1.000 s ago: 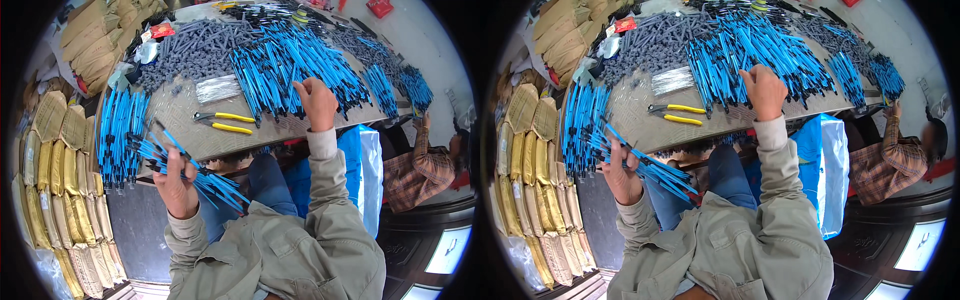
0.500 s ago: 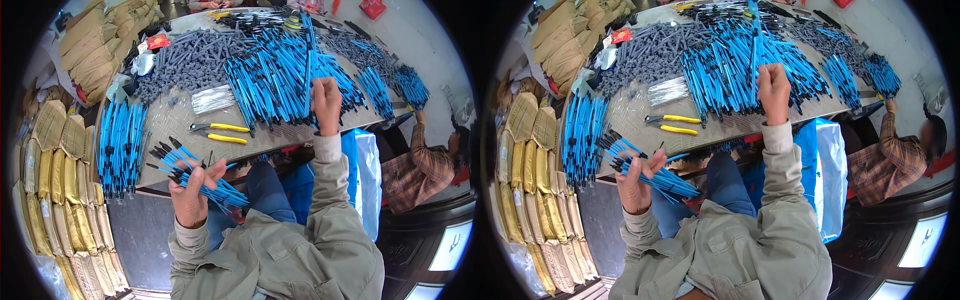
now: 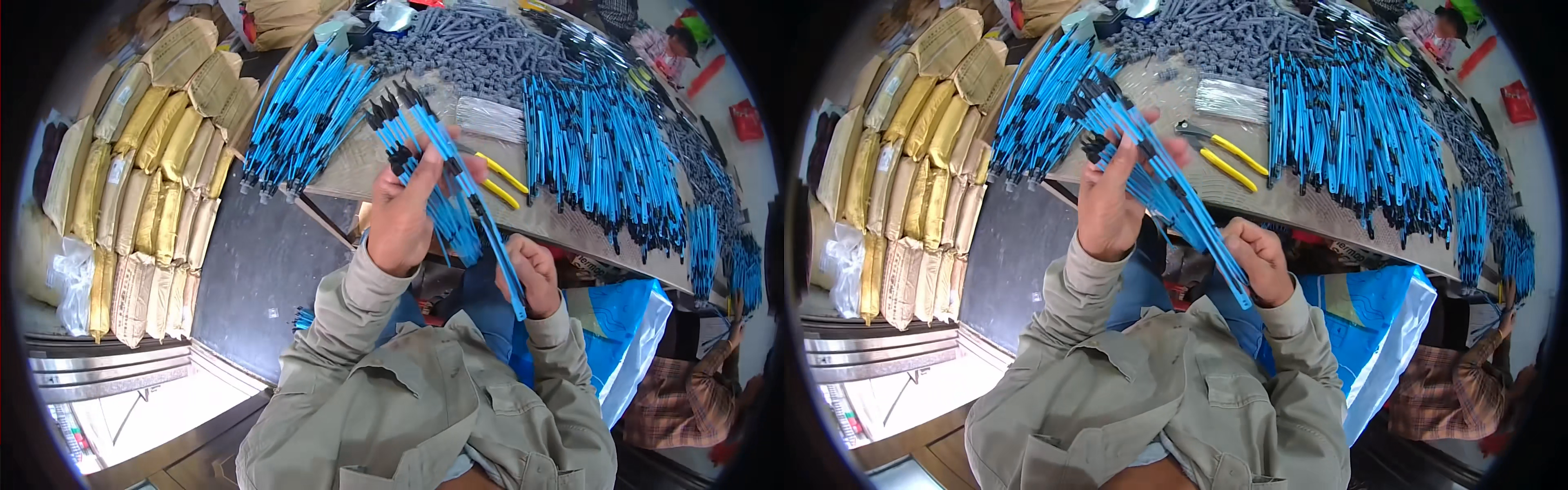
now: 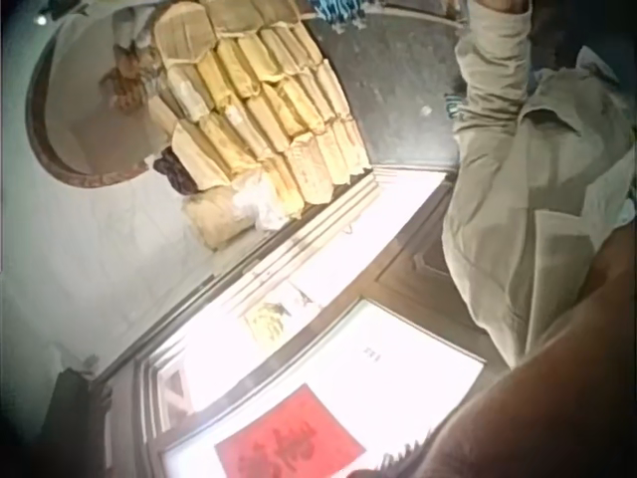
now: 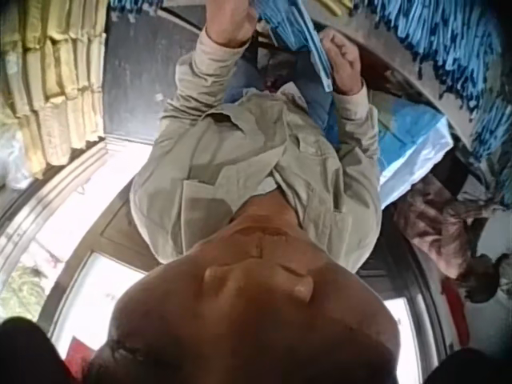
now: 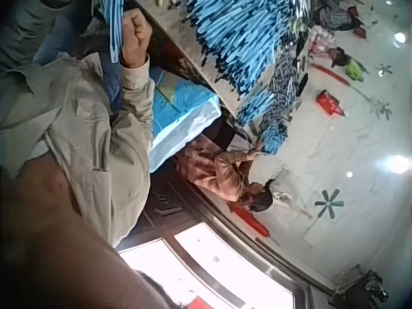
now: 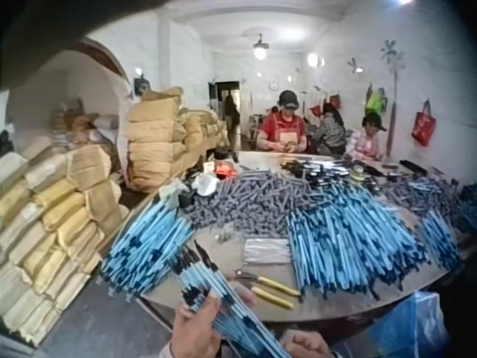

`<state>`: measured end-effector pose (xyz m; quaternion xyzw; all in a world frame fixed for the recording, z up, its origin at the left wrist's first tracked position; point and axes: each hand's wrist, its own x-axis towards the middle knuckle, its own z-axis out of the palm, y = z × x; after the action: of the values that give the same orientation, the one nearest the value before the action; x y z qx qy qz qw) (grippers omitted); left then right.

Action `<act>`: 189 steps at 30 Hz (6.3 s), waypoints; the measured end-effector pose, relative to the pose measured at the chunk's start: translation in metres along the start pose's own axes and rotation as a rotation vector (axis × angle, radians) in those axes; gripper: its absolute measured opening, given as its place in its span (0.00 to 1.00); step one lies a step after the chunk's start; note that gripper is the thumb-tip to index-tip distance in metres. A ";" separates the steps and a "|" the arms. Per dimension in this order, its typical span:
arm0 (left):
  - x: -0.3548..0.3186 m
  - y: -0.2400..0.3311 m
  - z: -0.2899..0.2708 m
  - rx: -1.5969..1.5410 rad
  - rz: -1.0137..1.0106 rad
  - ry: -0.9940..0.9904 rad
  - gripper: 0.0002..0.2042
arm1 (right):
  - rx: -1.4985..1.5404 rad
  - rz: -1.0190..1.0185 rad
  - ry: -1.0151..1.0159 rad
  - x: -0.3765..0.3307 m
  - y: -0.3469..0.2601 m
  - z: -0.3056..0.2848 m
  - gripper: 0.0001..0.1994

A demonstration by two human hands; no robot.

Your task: The person assembles wire harnesses by bundling blue wires together and inserting them into a black circular connector, then uses a hand tool to crimp or cut the assembly.

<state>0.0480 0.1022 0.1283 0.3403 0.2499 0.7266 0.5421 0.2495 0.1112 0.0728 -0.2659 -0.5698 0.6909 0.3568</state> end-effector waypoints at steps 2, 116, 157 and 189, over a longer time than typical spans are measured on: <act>-0.005 -0.001 0.002 0.012 -0.050 0.036 0.16 | 0.099 0.070 -0.097 0.003 0.001 -0.001 0.10; -0.011 0.005 -0.003 0.000 -0.170 0.149 0.12 | -1.716 -0.063 0.750 0.186 -0.014 -0.108 0.17; -0.002 0.008 0.006 0.064 -0.091 0.199 0.12 | -0.322 -0.754 0.759 0.003 -0.052 -0.031 0.08; -0.066 0.033 0.031 0.200 0.018 0.031 0.06 | -1.418 -0.411 0.373 0.094 0.045 -0.047 0.17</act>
<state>0.0634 0.0299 0.1574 0.3835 0.3264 0.7082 0.4948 0.2210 0.2098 0.0229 -0.4322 -0.8456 0.0226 0.3125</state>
